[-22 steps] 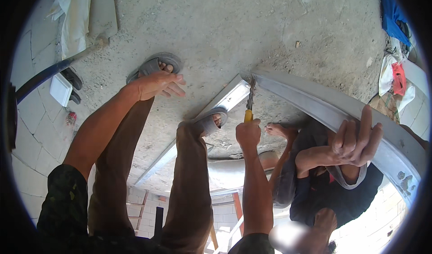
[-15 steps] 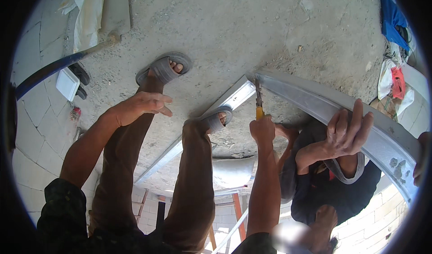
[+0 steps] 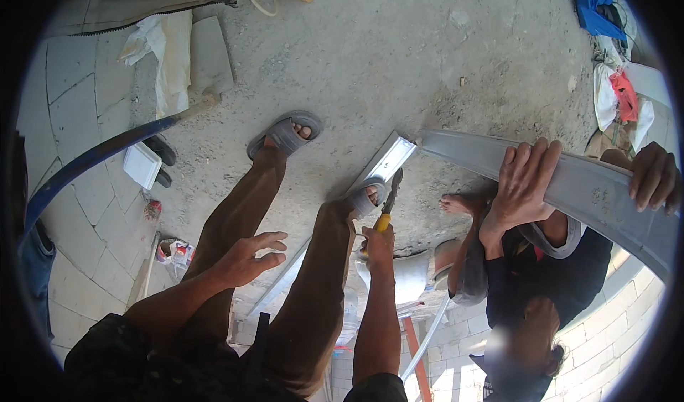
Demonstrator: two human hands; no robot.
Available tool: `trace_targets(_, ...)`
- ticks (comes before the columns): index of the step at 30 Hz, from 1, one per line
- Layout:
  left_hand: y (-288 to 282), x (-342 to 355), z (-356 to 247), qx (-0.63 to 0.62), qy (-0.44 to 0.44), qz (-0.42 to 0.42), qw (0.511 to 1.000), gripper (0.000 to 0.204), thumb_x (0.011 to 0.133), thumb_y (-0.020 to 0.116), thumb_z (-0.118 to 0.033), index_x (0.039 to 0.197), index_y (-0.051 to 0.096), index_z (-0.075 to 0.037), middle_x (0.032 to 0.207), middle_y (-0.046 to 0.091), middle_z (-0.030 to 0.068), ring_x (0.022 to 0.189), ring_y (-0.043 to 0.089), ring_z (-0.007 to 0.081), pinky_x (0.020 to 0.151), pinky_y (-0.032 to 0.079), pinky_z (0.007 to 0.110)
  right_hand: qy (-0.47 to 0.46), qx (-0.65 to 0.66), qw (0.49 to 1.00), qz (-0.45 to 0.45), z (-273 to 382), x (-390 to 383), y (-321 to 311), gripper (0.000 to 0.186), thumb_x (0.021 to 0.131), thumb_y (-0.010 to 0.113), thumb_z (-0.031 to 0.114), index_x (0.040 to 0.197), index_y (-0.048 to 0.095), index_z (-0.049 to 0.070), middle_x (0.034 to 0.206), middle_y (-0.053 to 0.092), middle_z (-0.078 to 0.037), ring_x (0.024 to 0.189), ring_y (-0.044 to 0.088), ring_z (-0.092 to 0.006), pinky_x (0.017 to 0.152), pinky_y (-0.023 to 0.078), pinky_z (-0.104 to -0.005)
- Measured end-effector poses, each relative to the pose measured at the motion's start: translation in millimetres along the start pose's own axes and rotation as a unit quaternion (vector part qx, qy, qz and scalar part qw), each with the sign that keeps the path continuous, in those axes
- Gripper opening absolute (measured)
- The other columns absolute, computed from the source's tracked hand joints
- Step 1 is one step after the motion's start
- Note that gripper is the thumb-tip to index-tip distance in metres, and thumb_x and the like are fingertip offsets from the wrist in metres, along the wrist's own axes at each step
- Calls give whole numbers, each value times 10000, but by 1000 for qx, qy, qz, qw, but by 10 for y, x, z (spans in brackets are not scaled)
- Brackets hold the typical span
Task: The person cuts a metal beam using tin snips while another person assists by holding the beam, and then moves the cut sections to another part of the floor.
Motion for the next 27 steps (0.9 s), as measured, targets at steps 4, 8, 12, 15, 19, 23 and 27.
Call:
trace_targets(4,221,31,306,181,48,23,982,486,875,620,-281,1233,527,34,1104,630,229,1039,611,335,889,476,383,3,20,1000,-4,-77,-282,248,220,773,619,56,899,440,83,687,481,-25,518,485,-134,451,420,-294)
trace_targets(8,247,105,501,251,32,10,967,478,846,622,-287,1207,549,17,1054,639,221,991,611,362,869,481,410,-77,40,995,-40,-168,-378,404,294,759,647,72,986,465,32,701,485,-39,527,479,-134,447,412,-292)
trace_targets(12,246,97,484,261,-29,9,965,489,854,629,-303,1247,543,-25,1020,667,165,976,631,319,857,484,386,-11,44,999,8,-205,-510,480,600,741,674,91,1258,420,-75,916,564,-158,743,575,-218,639,475,-348)
trace_targets(15,299,99,521,291,-4,12,957,493,855,627,-302,1248,539,-18,986,682,153,961,637,317,841,486,383,-55,48,997,-2,-542,-412,572,628,740,680,112,1280,424,-79,1072,577,-218,980,571,-300,872,434,-381)
trace_targets(19,384,57,728,302,15,7,953,493,854,633,-285,1244,538,1,982,688,151,923,651,293,810,494,371,-60,20,998,9,-729,-510,613,640,749,680,147,1301,418,-45,1172,564,-265,1101,550,-381,940,413,-412)
trace_targets(23,489,-144,841,285,-1,19,958,473,854,632,-262,1223,527,16,916,683,165,860,663,298,781,507,370,-74,-15,997,-15,-1200,-818,553,659,747,685,178,1298,404,-49,1141,574,-288,1094,551,-413,936,420,-437)
trace_targets(27,551,-271,860,296,21,19,955,475,856,639,-229,1244,517,17,881,683,140,814,661,234,768,507,318,-61,-31,998,-16,-1935,-1026,453,686,736,693,196,1294,396,-70,1146,573,-294,1098,548,-426,927,430,-440)
Point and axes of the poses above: each hand's wrist, its own x-axis towards the middle knuckle, its own y-axis out of the palm, z = x × y, the point moved 3 cm from there along x, towards the middle knuckle
